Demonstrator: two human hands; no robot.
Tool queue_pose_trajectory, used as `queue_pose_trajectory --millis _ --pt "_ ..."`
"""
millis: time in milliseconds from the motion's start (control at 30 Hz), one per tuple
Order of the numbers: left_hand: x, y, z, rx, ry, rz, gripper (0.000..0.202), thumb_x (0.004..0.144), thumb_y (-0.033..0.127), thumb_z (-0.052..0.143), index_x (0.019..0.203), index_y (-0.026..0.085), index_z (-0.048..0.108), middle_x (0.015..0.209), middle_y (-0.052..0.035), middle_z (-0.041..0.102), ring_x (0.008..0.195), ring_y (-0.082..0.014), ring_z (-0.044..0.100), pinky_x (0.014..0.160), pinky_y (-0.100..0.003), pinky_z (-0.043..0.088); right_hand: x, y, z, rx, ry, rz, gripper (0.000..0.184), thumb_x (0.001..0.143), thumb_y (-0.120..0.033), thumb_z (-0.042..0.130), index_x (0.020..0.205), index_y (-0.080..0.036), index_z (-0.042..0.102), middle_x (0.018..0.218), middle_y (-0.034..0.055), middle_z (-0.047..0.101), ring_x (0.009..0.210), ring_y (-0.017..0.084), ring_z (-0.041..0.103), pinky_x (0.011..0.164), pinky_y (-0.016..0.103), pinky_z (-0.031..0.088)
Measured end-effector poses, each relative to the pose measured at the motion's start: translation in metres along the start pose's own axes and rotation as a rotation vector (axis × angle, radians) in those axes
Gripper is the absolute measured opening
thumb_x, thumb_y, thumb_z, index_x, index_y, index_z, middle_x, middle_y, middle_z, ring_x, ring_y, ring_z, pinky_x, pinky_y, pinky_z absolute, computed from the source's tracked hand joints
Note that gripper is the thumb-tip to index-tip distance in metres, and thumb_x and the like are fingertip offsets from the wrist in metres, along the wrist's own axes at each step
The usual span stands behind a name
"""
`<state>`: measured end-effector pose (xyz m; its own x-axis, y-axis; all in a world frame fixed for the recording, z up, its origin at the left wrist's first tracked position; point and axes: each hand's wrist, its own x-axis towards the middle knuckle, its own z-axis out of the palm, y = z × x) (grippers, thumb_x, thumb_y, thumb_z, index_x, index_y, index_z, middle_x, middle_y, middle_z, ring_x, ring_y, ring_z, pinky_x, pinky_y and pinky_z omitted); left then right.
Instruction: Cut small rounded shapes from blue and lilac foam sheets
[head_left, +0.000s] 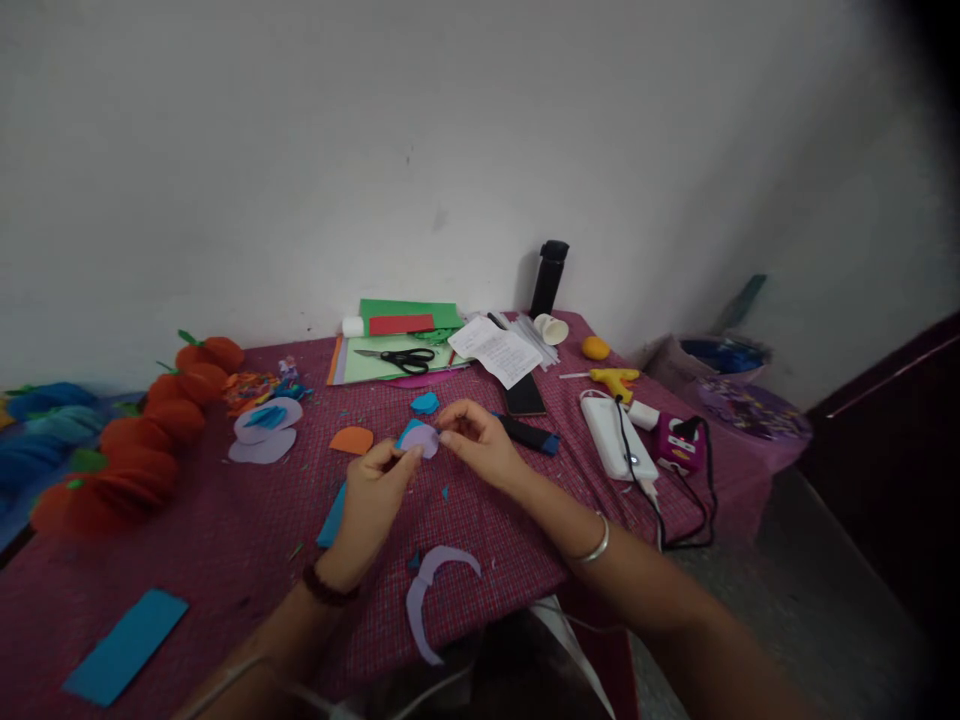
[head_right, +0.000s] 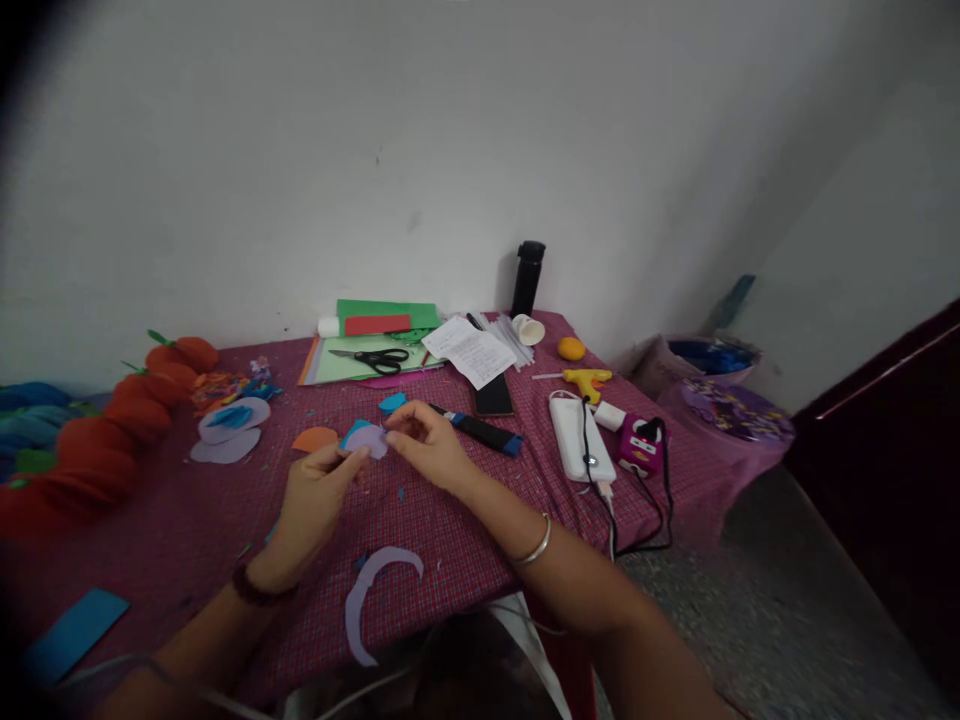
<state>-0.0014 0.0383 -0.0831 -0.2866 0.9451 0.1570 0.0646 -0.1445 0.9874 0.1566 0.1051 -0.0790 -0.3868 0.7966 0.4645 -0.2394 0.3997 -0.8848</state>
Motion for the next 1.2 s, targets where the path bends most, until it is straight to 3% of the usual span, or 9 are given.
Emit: queue_pose_trajectory --millis 167,267,367,567,900,1067,1200 --pt "-0.002 0.006 0.001 0.14 -0.019 0.063 0.025 0.075 0.031 0.068 0.057 0.018 0.057 0.054 0.0063 0.043 0.054 -0.0104 0.037 0.052 -0.024 0.028 -0.002 0.0 -0.001 -0.186 -0.063 -0.016 0.021 0.083 -0.038 0.066 0.083 -0.019 0.059 0.08 0.0015 0.059 0.072 0.015 0.055 0.068 0.028 0.044" --pt "-0.001 0.006 0.002 0.19 -0.033 0.097 0.026 0.075 0.032 0.067 0.056 0.018 0.056 0.056 0.0058 0.042 0.056 -0.0112 0.038 0.054 -0.025 0.029 -0.003 -0.001 0.0 -0.196 -0.049 -0.013 0.015 0.082 -0.031 0.067 0.087 -0.019 0.06 0.081 0.0009 0.061 0.069 0.013 0.053 0.064 0.026 0.044" --pt "-0.001 0.007 0.003 0.223 -0.05 0.126 0.028 0.073 0.032 0.067 0.053 0.018 0.054 0.055 0.0059 0.04 0.056 -0.0113 0.036 0.054 -0.025 0.028 -0.003 -0.006 0.0 -0.187 -0.085 -0.097 0.011 0.084 -0.028 0.065 0.089 -0.019 0.062 0.084 0.0018 0.06 0.075 0.014 0.055 0.068 0.027 0.045" --pt "-0.003 0.013 0.006 0.282 -0.139 0.164 0.021 0.072 0.029 0.065 0.055 0.018 0.06 0.056 0.0039 0.047 0.057 -0.0123 0.041 0.056 -0.025 0.031 -0.004 -0.012 -0.002 -0.253 -0.16 -0.11 0.008 0.085 -0.023 0.064 0.091 -0.018 0.064 0.086 0.0027 0.061 0.079 0.015 0.056 0.072 0.028 0.045" --pt "0.004 0.005 0.002 0.144 -0.245 -0.006 0.022 0.07 0.031 0.07 0.056 0.017 0.062 0.052 0.0052 0.048 0.051 -0.0102 0.039 0.05 -0.023 0.03 -0.004 -0.013 -0.002 -0.182 -0.171 0.014 0.011 0.083 -0.027 0.066 0.077 -0.018 0.062 0.08 0.002 0.061 0.075 0.015 0.057 0.069 0.028 0.046" --pt "0.003 0.006 0.002 0.162 -0.306 -0.024 0.018 0.07 0.03 0.07 0.059 0.017 0.064 0.056 0.0034 0.054 0.055 -0.0115 0.045 0.054 -0.023 0.036 -0.003 -0.011 -0.002 -0.176 -0.197 -0.006 0.012 0.081 -0.025 0.066 0.074 -0.018 0.062 0.078 0.0023 0.062 0.075 0.016 0.058 0.072 0.03 0.047" --pt "0.003 0.005 0.003 0.152 -0.315 -0.056 0.019 0.069 0.029 0.069 0.057 0.017 0.061 0.052 0.0051 0.05 0.05 -0.0098 0.041 0.049 -0.022 0.031 -0.003 -0.013 -0.002 -0.257 -0.239 -0.046 0.012 0.083 -0.023 0.065 0.072 -0.019 0.062 0.079 0.0029 0.063 0.079 0.017 0.06 0.077 0.031 0.047"
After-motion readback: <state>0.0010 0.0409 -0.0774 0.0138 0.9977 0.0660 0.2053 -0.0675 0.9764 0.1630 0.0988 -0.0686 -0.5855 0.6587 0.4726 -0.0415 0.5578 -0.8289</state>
